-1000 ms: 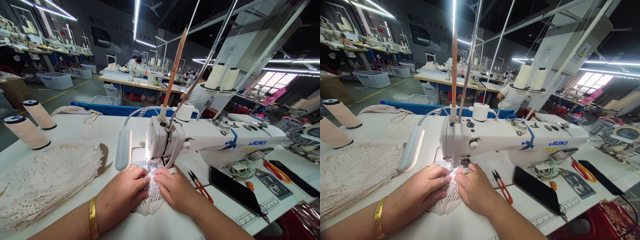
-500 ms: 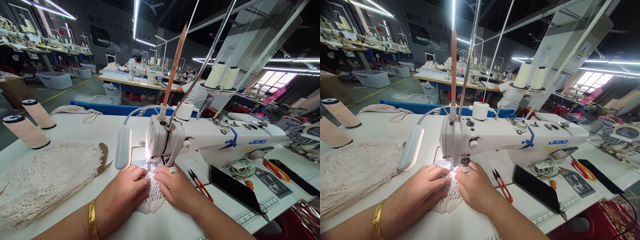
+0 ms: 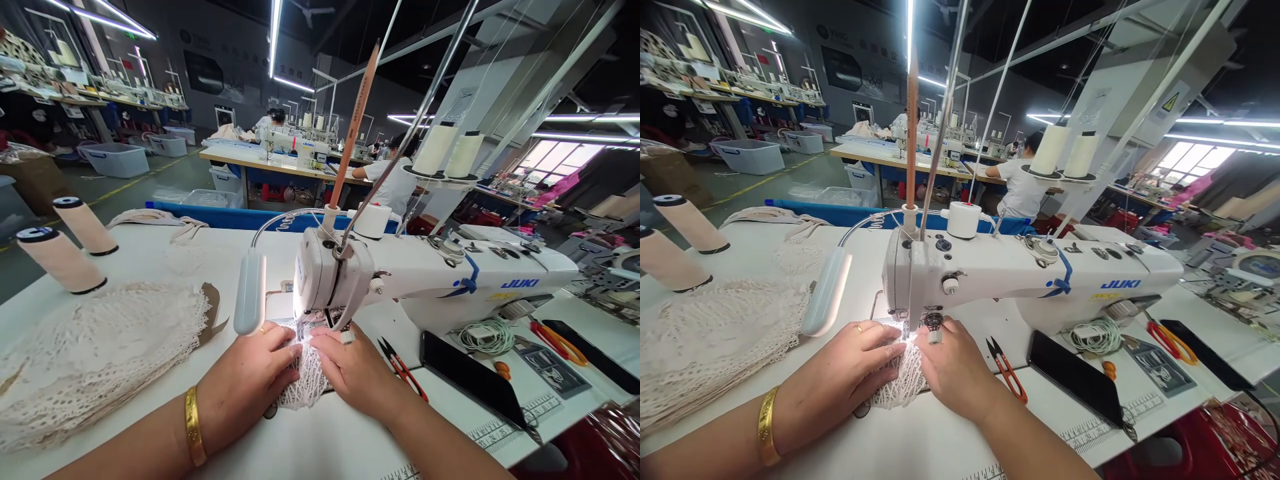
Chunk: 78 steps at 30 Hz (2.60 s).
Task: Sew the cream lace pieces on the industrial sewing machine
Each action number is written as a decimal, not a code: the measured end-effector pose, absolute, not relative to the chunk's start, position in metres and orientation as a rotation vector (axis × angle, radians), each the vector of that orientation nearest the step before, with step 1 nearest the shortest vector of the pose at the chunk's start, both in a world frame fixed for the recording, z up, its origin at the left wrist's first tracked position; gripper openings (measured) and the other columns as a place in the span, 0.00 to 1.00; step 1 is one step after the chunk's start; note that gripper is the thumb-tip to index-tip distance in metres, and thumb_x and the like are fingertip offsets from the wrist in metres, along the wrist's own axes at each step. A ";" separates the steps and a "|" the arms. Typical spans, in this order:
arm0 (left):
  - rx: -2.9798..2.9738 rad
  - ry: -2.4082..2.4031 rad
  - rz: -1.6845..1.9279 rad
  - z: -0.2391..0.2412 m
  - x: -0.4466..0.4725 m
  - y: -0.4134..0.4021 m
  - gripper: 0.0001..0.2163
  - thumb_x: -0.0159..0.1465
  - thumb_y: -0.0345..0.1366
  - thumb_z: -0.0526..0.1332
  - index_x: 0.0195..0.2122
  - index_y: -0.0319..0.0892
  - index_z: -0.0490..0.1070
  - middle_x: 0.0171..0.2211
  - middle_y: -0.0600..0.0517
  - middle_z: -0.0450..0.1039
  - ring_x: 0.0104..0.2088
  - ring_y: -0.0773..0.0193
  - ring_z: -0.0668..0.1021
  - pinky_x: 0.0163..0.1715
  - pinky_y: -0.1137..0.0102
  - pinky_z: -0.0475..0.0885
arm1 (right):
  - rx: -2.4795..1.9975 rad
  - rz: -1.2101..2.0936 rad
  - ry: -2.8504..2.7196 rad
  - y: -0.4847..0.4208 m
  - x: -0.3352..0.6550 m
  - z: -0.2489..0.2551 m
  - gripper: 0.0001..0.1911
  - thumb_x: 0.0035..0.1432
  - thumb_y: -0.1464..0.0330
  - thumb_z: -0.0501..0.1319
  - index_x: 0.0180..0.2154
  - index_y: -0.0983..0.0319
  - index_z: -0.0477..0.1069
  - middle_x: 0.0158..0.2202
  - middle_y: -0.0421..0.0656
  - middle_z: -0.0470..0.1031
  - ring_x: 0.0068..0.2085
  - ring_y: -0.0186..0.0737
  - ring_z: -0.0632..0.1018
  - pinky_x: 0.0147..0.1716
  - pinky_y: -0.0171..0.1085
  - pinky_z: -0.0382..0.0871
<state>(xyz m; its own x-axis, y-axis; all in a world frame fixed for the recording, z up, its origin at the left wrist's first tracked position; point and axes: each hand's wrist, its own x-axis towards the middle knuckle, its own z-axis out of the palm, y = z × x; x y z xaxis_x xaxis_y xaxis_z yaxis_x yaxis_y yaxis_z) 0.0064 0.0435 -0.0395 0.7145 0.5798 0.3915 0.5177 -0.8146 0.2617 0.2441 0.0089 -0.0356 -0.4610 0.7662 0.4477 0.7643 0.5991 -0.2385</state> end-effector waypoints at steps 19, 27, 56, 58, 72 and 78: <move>2.804 0.774 0.736 -0.031 0.005 0.042 0.14 0.75 0.29 0.54 0.41 0.44 0.80 0.40 0.47 0.79 0.38 0.55 0.79 0.41 0.61 0.74 | -1.093 0.054 -2.462 0.008 0.249 -0.044 0.19 0.60 0.82 0.59 0.46 0.56 0.74 0.42 0.42 0.81 0.44 0.46 0.76 0.46 0.42 0.70; 2.831 0.703 0.827 -0.029 0.004 0.045 0.15 0.74 0.26 0.53 0.41 0.44 0.80 0.39 0.48 0.80 0.38 0.58 0.78 0.39 0.64 0.73 | -1.084 0.041 -2.442 0.006 0.250 -0.044 0.21 0.60 0.82 0.58 0.49 0.56 0.74 0.42 0.43 0.81 0.42 0.46 0.76 0.43 0.42 0.69; 2.895 0.826 0.666 -0.034 0.003 0.065 0.15 0.75 0.27 0.54 0.42 0.42 0.82 0.43 0.47 0.83 0.43 0.53 0.82 0.46 0.59 0.77 | -1.186 0.014 -2.287 0.017 0.243 -0.052 0.24 0.61 0.80 0.57 0.55 0.59 0.76 0.53 0.48 0.81 0.51 0.50 0.79 0.49 0.47 0.77; 2.872 0.852 0.656 -0.035 0.004 0.065 0.14 0.75 0.28 0.55 0.44 0.42 0.82 0.44 0.47 0.82 0.44 0.53 0.82 0.47 0.59 0.77 | -1.175 -0.010 -2.276 0.017 0.242 -0.051 0.25 0.62 0.79 0.57 0.58 0.58 0.75 0.54 0.49 0.81 0.53 0.51 0.79 0.51 0.48 0.78; 2.694 1.292 0.368 -0.009 -0.010 0.047 0.08 0.71 0.40 0.59 0.39 0.45 0.77 0.40 0.45 0.81 0.31 0.53 0.79 0.30 0.64 0.71 | -0.976 0.019 -2.329 0.008 0.232 -0.048 0.24 0.60 0.83 0.53 0.54 0.59 0.73 0.49 0.48 0.81 0.48 0.47 0.81 0.49 0.46 0.80; 2.325 1.582 0.419 0.017 -0.027 0.074 0.11 0.70 0.35 0.52 0.32 0.44 0.70 0.32 0.49 0.78 0.31 0.56 0.77 0.31 0.66 0.65 | -0.810 0.069 -2.400 0.001 0.219 -0.040 0.31 0.61 0.81 0.55 0.63 0.57 0.65 0.58 0.50 0.78 0.58 0.50 0.78 0.52 0.47 0.79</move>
<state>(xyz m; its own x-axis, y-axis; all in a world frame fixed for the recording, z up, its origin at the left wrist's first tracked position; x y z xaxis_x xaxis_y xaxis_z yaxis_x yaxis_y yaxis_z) -0.0268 0.0741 0.0166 0.3519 0.9333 0.0721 0.8466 -0.3502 0.4008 0.2192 0.0007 -0.0398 -0.6349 0.5667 0.5251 0.5354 0.8127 -0.2298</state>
